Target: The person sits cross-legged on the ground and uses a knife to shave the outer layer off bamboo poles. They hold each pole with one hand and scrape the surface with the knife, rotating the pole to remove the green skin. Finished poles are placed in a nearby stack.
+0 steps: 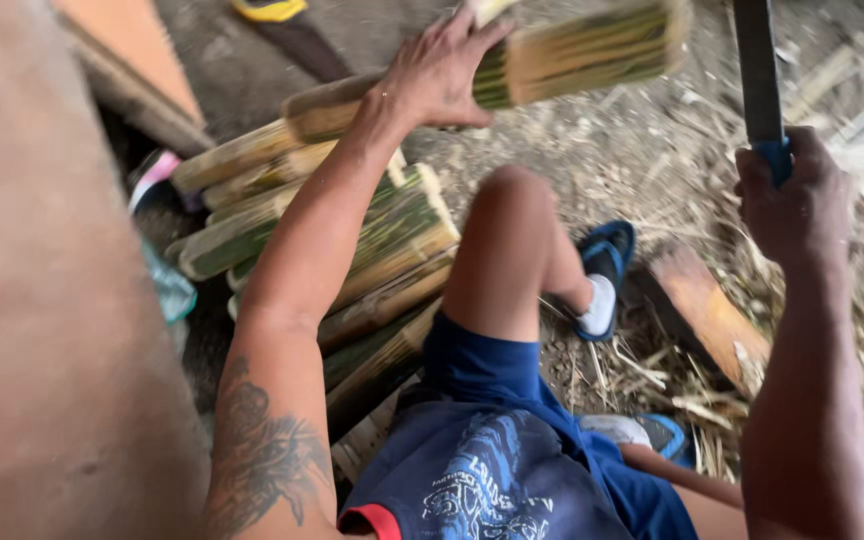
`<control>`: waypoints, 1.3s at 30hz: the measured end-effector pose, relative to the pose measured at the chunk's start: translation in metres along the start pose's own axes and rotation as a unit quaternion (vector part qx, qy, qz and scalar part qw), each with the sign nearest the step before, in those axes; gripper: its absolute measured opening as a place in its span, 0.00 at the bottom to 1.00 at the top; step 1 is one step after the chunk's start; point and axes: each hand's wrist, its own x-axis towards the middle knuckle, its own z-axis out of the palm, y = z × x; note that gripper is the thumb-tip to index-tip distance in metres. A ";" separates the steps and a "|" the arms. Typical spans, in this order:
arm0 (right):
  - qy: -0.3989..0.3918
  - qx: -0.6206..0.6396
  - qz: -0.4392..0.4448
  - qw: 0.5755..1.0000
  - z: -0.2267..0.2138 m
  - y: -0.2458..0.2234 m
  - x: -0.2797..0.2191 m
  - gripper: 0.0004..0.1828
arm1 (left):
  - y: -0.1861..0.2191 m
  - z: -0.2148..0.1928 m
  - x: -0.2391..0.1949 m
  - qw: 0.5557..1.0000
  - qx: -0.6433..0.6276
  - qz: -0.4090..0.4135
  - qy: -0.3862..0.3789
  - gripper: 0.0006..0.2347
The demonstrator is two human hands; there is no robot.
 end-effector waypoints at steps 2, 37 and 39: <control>-0.039 -0.052 -0.041 0.997 0.004 -0.032 0.014 0.13 | -0.030 0.000 -0.045 0.994 0.025 -0.074 -0.072 0.49; -0.323 0.142 0.094 0.931 0.256 -0.013 0.143 0.20 | -0.178 0.254 0.047 0.924 -0.150 -0.288 -0.202 0.30; -0.344 0.145 0.131 0.918 0.278 -0.010 0.155 0.19 | -0.198 0.267 0.050 0.916 -0.141 -0.311 -0.210 0.29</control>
